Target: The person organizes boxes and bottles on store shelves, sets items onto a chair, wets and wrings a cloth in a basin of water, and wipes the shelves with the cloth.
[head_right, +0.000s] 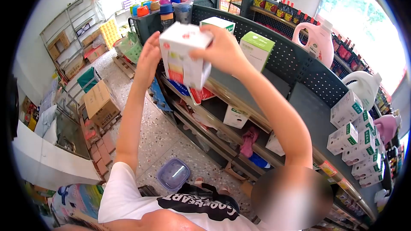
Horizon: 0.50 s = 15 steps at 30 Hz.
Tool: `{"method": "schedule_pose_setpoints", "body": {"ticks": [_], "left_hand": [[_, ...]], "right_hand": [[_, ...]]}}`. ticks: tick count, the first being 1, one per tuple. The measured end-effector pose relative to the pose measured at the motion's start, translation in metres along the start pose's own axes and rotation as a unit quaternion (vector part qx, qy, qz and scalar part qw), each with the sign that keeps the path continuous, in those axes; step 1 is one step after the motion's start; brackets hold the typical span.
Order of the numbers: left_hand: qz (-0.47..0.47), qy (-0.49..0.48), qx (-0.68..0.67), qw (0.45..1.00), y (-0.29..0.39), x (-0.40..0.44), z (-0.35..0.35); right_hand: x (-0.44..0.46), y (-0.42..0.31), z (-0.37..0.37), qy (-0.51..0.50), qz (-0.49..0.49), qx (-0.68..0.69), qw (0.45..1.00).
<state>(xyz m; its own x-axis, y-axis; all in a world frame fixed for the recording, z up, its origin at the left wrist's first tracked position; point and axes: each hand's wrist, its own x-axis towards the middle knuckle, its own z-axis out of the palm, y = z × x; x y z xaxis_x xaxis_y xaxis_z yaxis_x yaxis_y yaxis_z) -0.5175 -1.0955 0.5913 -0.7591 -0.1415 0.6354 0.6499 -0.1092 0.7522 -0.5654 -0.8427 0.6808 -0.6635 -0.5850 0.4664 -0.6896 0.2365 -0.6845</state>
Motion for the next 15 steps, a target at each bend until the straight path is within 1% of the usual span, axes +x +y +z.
{"method": "schedule_pose_setpoints", "body": {"ticks": [2,4,5,6,8,9,10,11,12,13,14,15], "left_hand": [[-0.028,0.102,0.027,0.994,-0.002,0.020,-0.017],[-0.048,0.096,0.109,0.988,-0.018,0.034,-0.036],[-0.053,0.092,0.152,0.983,-0.026,0.041,-0.044],[-0.076,0.060,0.144,0.985,-0.031,0.046,-0.046],[-0.052,0.016,0.182,0.982,-0.059,0.061,-0.061],[-0.061,-0.005,0.195,0.979,-0.079,0.072,-0.074],[-0.074,-0.009,0.217,0.973,-0.092,0.081,-0.081],[-0.094,-0.010,0.223,0.970,-0.108,0.088,-0.088],[-0.114,-0.010,0.228,0.967,-0.117,0.093,-0.090],[-0.122,-0.010,0.217,0.968,-0.125,0.098,-0.094],[-0.135,-0.006,0.219,0.966,-0.133,0.100,-0.098],[-0.148,-0.001,0.223,0.964,-0.133,0.102,-0.099]], "right_hand": [[0.053,0.006,0.012,0.023,0.005,-0.076,0.997],[0.096,0.005,0.023,0.040,0.002,-0.102,0.994],[0.126,0.028,0.035,0.069,-0.026,-0.117,0.990],[0.151,0.044,0.045,0.069,-0.017,-0.118,0.990],[0.193,0.066,0.062,0.074,0.003,-0.121,0.990],[0.210,0.075,0.069,0.079,0.011,-0.158,0.984],[0.214,0.068,0.073,0.061,0.050,-0.157,0.984],[0.219,0.069,0.081,0.062,0.066,-0.171,0.981],[0.227,0.074,0.089,0.063,0.082,-0.186,0.977],[0.236,0.084,0.096,0.049,0.101,-0.159,0.981],[0.247,0.093,0.106,0.055,0.112,-0.195,0.973],[0.255,0.097,0.111,0.046,0.141,-0.186,0.971]]}}
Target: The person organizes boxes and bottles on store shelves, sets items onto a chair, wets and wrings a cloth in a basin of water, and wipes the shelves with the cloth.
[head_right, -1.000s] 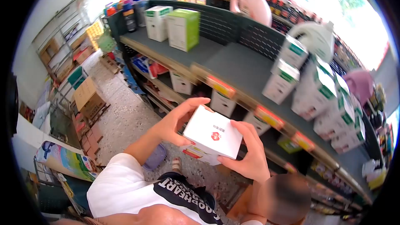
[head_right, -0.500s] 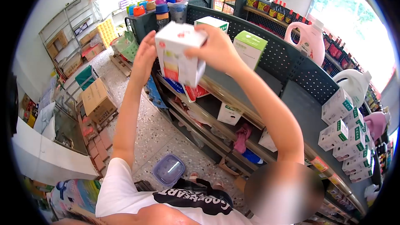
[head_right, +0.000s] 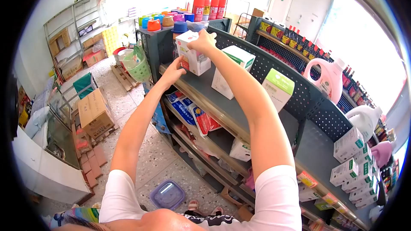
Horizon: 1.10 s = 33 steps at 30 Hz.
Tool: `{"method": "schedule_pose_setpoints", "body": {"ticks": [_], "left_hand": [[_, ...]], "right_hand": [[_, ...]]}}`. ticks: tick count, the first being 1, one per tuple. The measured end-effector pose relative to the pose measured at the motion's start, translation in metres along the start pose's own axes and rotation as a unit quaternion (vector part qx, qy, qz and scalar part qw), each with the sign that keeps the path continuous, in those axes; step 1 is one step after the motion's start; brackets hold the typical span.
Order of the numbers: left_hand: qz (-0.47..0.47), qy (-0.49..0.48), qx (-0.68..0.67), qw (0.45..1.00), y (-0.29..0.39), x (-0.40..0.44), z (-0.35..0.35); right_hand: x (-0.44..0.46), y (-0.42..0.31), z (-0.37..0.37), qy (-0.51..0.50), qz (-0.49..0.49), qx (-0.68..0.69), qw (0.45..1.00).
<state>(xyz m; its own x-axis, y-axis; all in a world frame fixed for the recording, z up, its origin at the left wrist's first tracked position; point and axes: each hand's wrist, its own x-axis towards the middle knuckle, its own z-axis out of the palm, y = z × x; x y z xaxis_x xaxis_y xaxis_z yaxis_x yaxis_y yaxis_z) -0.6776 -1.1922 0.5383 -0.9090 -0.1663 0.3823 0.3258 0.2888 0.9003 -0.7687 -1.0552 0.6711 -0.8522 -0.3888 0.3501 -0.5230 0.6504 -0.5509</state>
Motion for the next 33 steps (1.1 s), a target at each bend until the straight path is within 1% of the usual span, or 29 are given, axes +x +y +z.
{"method": "schedule_pose_setpoints", "body": {"ticks": [1,5,7,12,15,21,22,24,27,30,31,33], "left_hand": [[-0.015,0.000,0.005,1.000,0.000,0.000,0.000],[-0.033,0.007,-0.047,0.998,0.001,-0.015,0.000],[-0.019,0.009,-0.023,1.000,-0.015,-0.015,-0.006],[-0.017,0.007,-0.016,1.000,-0.020,-0.021,-0.020],[-0.009,-0.001,-0.013,1.000,-0.023,-0.023,-0.023],[-0.005,-0.009,-0.022,1.000,-0.022,-0.025,-0.016],[-0.005,-0.011,-0.023,1.000,-0.022,-0.026,-0.013],[-0.014,-0.011,-0.025,1.000,-0.019,-0.026,-0.005],[0.006,-0.021,-0.038,0.999,-0.020,-0.027,0.005],[0.010,-0.037,-0.012,0.999,-0.011,-0.033,0.009],[0.002,-0.034,-0.005,0.999,-0.004,-0.037,0.011],[0.012,-0.023,-0.019,0.999,-0.002,-0.042,0.013]], "right_hand": [[0.007,-0.001,0.006,-0.015,0.028,0.008,0.999],[0.025,0.004,0.023,-0.007,0.145,0.034,0.989],[0.028,0.009,0.029,0.005,0.191,0.070,0.979],[0.029,0.020,0.039,0.034,0.242,0.166,0.955],[0.024,0.026,0.045,0.055,0.233,0.207,0.949],[0.015,0.028,0.049,0.047,0.216,0.131,0.966],[0.004,0.024,0.039,0.014,0.210,0.175,0.962],[0.010,0.036,0.049,0.028,0.201,0.170,0.964],[0.015,0.048,0.054,0.061,0.172,0.164,0.969],[0.011,0.053,0.051,0.054,0.139,0.125,0.981],[0.000,0.046,0.041,0.037,0.134,0.131,0.982],[-0.022,0.031,0.027,0.049,0.125,0.111,0.985]]}}
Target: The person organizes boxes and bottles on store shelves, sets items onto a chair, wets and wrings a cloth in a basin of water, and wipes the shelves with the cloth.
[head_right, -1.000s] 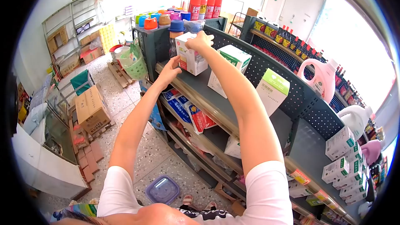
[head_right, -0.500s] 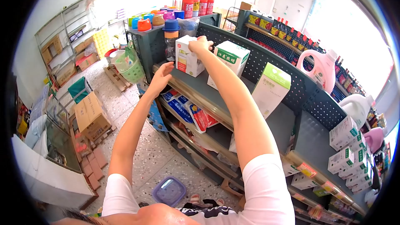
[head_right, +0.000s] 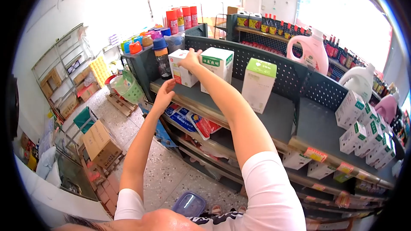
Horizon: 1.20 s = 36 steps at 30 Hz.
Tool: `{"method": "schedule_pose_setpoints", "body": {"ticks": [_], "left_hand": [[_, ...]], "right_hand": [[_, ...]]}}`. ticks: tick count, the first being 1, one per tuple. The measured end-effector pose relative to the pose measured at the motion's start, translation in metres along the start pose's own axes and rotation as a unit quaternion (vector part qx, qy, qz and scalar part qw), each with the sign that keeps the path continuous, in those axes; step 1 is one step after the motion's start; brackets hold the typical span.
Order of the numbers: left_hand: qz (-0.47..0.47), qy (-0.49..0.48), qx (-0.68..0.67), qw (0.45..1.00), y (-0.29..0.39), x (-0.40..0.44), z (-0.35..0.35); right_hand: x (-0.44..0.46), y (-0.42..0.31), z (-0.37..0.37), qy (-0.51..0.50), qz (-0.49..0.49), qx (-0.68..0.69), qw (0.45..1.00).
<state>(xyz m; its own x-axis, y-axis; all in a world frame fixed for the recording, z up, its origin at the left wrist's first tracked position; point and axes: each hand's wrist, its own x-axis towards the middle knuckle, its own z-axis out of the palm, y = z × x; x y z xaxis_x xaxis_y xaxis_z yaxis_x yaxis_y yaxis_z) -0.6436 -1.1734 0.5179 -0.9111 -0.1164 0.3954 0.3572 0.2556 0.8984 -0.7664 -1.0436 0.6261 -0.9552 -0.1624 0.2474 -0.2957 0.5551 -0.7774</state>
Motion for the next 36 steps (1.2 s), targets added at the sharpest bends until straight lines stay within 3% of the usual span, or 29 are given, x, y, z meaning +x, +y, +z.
{"method": "schedule_pose_setpoints", "body": {"ticks": [2,4,6,8,10,12,14,15,17,22,30,36], "left_hand": [[0.015,0.007,-0.036,0.999,0.004,-0.007,0.005],[0.043,0.026,-0.059,0.997,0.023,-0.022,0.016],[0.036,0.029,-0.088,0.995,0.042,-0.041,0.031],[0.002,0.018,-0.200,0.980,0.071,-0.071,0.057],[0.029,-0.023,-0.237,0.971,0.066,-0.090,0.082],[0.031,-0.105,-0.208,0.972,0.090,-0.126,0.111],[0.010,-0.197,-0.215,0.956,0.095,-0.150,0.149],[0.043,-0.235,-0.222,0.945,0.091,-0.160,0.170],[0.022,-0.314,-0.220,0.923,0.102,-0.182,0.210],[0.028,-0.490,-0.248,0.835,0.134,-0.232,0.304],[-0.007,-0.639,-0.296,0.710,0.180,-0.327,0.450],[-0.040,-0.684,-0.274,0.675,0.218,-0.417,0.558]], "right_hand": [[-0.015,-0.005,0.001,0.007,-0.049,0.016,0.999],[-0.032,-0.007,0.013,0.073,-0.161,-0.027,0.984],[-0.099,-0.011,-0.013,0.102,-0.325,0.077,0.937],[-0.178,-0.006,-0.063,0.059,-0.419,0.097,0.901],[-0.252,0.021,-0.103,-0.066,-0.351,0.225,0.907],[-0.299,0.076,-0.124,0.034,-0.428,0.090,0.899],[-0.343,0.124,-0.153,0.067,-0.392,-0.007,0.917],[-0.366,0.140,-0.169,0.095,-0.346,-0.008,0.933],[-0.409,0.162,-0.202,0.162,-0.267,-0.021,0.950],[-0.510,0.200,-0.276,0.323,-0.152,-0.084,0.930],[-0.659,0.270,-0.338,0.491,0.011,0.048,0.870],[-0.774,0.323,-0.394,0.580,0.091,0.073,0.806]]}}
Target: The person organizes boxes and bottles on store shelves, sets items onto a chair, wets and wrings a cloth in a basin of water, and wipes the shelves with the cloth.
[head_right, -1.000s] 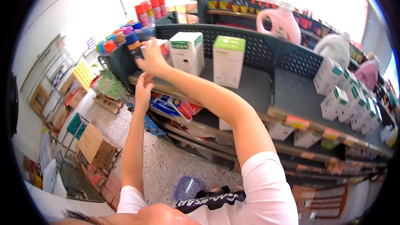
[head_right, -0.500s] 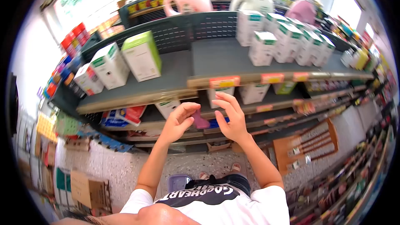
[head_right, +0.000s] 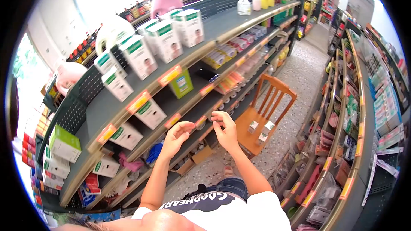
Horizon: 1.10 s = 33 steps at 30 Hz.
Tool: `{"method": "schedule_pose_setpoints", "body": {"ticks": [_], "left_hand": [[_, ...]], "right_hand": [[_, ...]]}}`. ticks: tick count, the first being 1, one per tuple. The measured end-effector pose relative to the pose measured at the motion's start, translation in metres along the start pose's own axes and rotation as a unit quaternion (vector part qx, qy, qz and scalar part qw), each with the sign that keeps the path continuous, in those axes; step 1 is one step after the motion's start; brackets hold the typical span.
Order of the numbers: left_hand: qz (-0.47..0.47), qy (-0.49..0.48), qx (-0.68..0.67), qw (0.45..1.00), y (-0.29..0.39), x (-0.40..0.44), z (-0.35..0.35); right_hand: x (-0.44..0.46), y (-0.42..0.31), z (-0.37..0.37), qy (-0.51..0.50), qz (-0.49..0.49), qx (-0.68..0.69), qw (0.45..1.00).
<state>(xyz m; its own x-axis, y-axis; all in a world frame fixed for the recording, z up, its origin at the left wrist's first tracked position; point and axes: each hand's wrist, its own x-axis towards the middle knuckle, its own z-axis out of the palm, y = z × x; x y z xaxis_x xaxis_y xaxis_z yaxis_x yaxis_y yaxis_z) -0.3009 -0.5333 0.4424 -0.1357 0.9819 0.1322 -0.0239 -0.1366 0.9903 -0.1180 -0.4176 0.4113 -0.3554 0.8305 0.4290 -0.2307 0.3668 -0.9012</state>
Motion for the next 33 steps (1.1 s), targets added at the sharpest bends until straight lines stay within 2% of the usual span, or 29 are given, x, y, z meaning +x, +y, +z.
{"method": "schedule_pose_setpoints", "body": {"ticks": [6,10,14,16,23,30,33], "left_hand": [[-0.036,-0.074,-0.010,0.997,-0.029,0.089,0.081],[-0.076,-0.135,-0.015,0.988,-0.049,0.126,0.117],[-0.074,-0.198,-0.024,0.977,-0.066,0.152,0.146],[-0.092,-0.225,-0.008,0.970,-0.068,0.159,0.155],[-0.112,-0.295,-0.009,0.949,-0.087,0.177,0.159],[-0.117,-0.284,-0.025,0.951,-0.097,0.180,0.138],[-0.113,-0.257,-0.040,0.959,-0.114,0.182,0.123]], "right_hand": [[0.013,0.030,-0.106,0.112,0.059,-0.019,0.992],[-0.001,0.050,-0.155,0.193,0.078,-0.003,0.978],[-0.024,0.059,-0.186,0.273,0.099,0.015,0.957],[-0.033,0.059,-0.193,0.309,0.125,0.028,0.942],[-0.061,0.062,-0.197,0.376,0.097,-0.008,0.921],[-0.055,0.064,-0.180,0.400,0.134,-0.020,0.907],[-0.048,0.078,-0.172,0.370,0.124,-0.024,0.920]]}}
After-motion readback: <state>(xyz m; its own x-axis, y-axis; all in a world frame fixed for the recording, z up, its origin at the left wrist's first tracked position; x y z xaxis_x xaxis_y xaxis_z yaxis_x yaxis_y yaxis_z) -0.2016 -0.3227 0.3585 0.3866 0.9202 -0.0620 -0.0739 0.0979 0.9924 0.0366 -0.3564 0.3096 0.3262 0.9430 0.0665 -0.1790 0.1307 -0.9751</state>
